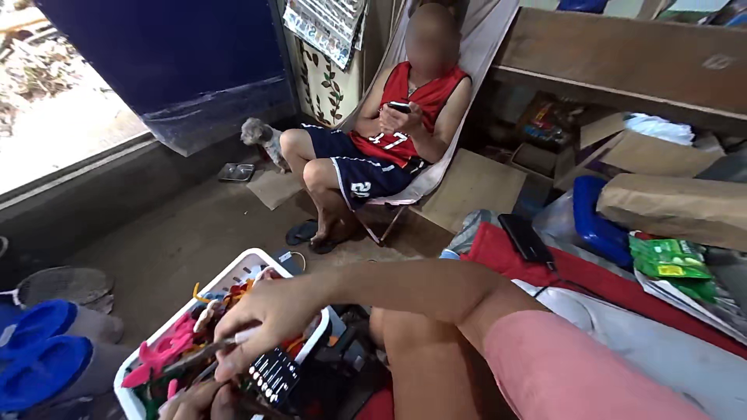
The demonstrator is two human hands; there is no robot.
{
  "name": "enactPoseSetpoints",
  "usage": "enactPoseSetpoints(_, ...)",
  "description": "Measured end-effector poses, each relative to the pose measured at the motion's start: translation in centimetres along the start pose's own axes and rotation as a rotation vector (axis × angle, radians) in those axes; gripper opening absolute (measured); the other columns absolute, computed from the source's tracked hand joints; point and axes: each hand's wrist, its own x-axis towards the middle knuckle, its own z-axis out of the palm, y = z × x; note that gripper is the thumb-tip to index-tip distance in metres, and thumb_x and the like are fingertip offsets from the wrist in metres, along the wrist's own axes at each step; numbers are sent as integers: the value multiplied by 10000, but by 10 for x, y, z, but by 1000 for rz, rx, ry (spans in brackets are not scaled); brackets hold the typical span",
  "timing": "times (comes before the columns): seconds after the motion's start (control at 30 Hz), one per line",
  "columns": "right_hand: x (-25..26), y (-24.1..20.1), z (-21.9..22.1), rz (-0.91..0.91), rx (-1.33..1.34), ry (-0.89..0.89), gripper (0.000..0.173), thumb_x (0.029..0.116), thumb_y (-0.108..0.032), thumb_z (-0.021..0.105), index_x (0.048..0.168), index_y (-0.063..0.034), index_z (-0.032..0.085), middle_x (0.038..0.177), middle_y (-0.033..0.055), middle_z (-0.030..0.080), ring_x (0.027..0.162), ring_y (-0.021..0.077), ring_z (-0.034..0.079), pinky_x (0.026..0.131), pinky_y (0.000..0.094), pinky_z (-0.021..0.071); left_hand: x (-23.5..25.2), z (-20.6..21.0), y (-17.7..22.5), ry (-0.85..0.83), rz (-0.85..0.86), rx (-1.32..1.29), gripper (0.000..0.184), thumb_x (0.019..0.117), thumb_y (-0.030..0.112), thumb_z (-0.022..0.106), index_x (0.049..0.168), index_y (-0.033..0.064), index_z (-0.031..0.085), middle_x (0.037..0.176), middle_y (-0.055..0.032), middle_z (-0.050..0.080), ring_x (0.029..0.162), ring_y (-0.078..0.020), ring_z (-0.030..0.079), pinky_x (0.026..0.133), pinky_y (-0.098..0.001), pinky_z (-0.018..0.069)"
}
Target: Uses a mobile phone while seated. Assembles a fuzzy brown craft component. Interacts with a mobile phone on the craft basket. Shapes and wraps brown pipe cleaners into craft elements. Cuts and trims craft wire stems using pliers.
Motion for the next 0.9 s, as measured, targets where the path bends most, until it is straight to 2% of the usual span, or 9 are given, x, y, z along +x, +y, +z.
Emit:
enactPoseSetpoints(0.07, -6, -17, 19, -45, -88, 73, 215, 977, -95, 671, 1087, 86, 710, 915, 185, 708, 817, 226, 652, 764, 386, 506, -6, -7, 4, 60, 13, 72, 291, 1045, 155, 539, 958, -78, 693, 946, -238, 704, 914, -265, 679, 842, -345, 534)
enactPoseSetpoints(0.17, -10, -26, 33, -32, -105, 155, 230, 967, -101, 685, 1102, 84, 705, 942, 188, 716, 851, 228, 664, 784, 379, 513, -16, -16, 9, 111, 37, 158, 289, 1049, 181, 536, 967, -51, 688, 955, -221, 701, 905, -286, 660, 841, -391, 501)
enactPoseSetpoints(0.27, -11, -34, 41, 8, -90, 163, 240, 987, -102, 658, 1138, 81, 693, 988, 192, 710, 894, 226, 657, 814, 374, 506, -23, -20, 10, 118, 44, 199, 301, 1053, 200, 534, 975, -41, 696, 970, -214, 705, 939, -304, 663, 900, -446, 472)
enactPoseSetpoints(0.5, -21, -27, 62, -19, -139, 222, 217, 977, -78, 643, 1110, 86, 695, 977, 213, 707, 901, 270, 676, 825, 407, 526, -28, -25, 5, -7, 99, 279, 333, 1071, 250, 498, 1007, 15, 725, 1009, -173, 738, 967, -297, 693, 947, -522, 424)
enactPoseSetpoints(0.57, -25, -15, 66, -43, -137, 264, 216, 975, -74, 623, 1095, 93, 687, 971, 222, 700, 903, 287, 675, 826, 426, 527, -26, -20, 5, -37, 58, 200, 328, 1065, 249, 509, 1012, 9, 726, 1015, -163, 740, 973, -281, 693, 947, -523, 429)
enactPoseSetpoints(0.63, -28, -7, 68, -37, -99, 298, 225, 979, -70, 594, 1098, 106, 669, 974, 230, 688, 903, 290, 665, 824, 423, 522, -22, -13, 3, -40, -4, 56, 295, 1044, 220, 542, 1027, -22, 710, 1003, -160, 725, 952, -235, 691, 906, -460, 502)
enactPoseSetpoints(0.7, -30, -2, 67, -32, -48, 328, 235, 988, -65, 572, 1107, 117, 660, 971, 235, 679, 890, 281, 649, 814, 406, 514, -18, -7, -1, -23, -44, -58, 267, 1017, 209, 584, 1041, -27, 707, 989, -132, 719, 911, -126, 687, 848, -291, 563)
enactPoseSetpoints(0.83, -39, 10, 73, -45, 41, 381, 227, 983, -60, 548, 1079, 117, 655, 917, 215, 660, 820, 242, 620, 750, 369, 499, -14, 1, -1, -41, -58, -143, 226, 974, 196, 645, 1004, -14, 725, 981, -106, 725, 936, -50, 672, 852, -198, 539)
enactPoseSetpoints(0.9, -42, 12, 73, -51, 44, 391, 239, 990, -64, 545, 1095, 125, 647, 941, 229, 659, 855, 266, 627, 788, 386, 507, -10, 6, -2, -37, -62, -173, 209, 960, 172, 648, 978, -23, 722, 960, -96, 719, 918, -28, 663, 841, -177, 536)
